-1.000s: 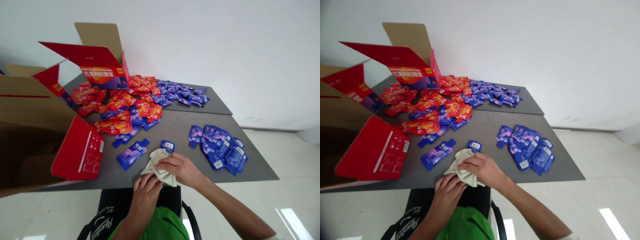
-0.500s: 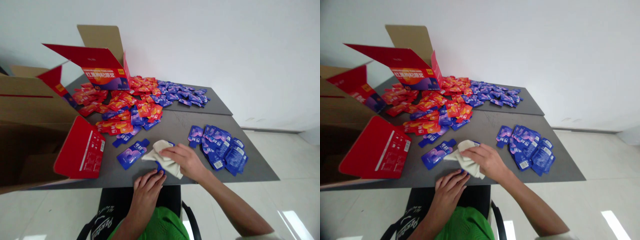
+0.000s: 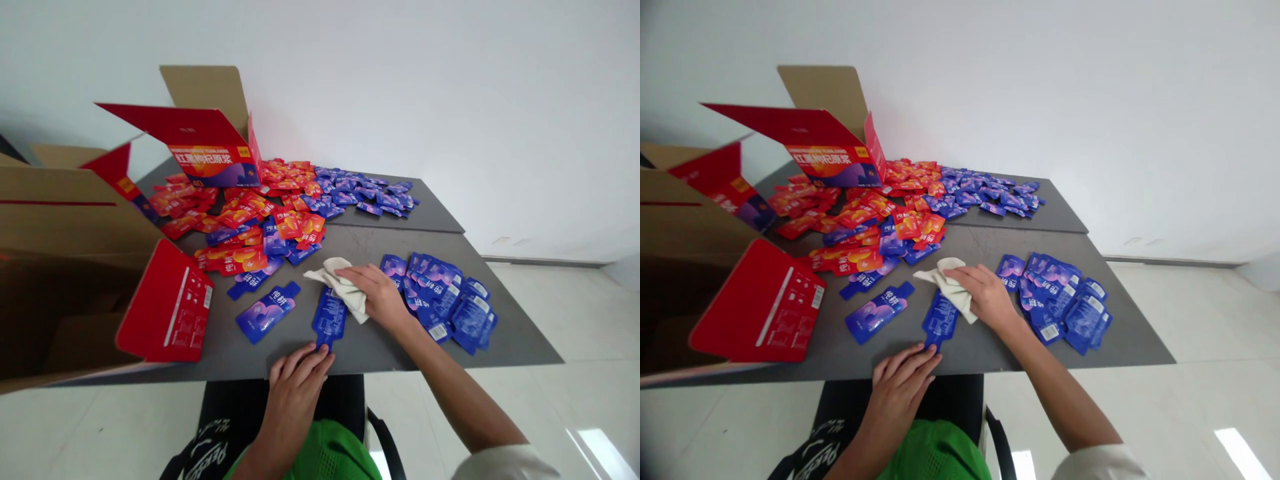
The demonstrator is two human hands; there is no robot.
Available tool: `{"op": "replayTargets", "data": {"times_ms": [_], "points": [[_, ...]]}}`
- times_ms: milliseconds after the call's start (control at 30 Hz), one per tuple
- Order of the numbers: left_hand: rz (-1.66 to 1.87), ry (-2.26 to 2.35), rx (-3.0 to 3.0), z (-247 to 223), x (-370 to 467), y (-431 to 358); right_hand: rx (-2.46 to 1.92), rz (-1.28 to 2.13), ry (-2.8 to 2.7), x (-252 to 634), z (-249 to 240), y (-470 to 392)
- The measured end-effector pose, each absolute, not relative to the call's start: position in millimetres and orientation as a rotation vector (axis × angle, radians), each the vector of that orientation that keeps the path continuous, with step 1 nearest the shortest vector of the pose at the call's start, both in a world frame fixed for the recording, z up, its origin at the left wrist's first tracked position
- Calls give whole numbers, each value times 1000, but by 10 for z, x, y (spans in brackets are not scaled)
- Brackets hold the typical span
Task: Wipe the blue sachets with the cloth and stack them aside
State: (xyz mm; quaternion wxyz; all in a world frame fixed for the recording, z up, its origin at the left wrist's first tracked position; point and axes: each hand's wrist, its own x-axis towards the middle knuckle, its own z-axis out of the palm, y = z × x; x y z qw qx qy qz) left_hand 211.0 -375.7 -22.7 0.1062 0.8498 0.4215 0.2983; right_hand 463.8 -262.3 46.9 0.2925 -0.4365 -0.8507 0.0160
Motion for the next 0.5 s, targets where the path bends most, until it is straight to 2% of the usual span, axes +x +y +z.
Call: {"op": "replayTargets", "data": {"times_ms": [200, 333, 500], "points": [[839, 1271, 2480, -259, 2091, -3779, -954, 249, -2493, 4304, 386, -3292], [847, 1237, 2498, -234, 2097, -3767, -1068, 289, -2394, 4443, 184, -2941], [872, 1263, 2488, -225, 2117, -3757, -1248, 49, -2306, 4733, 254, -2406]]}}
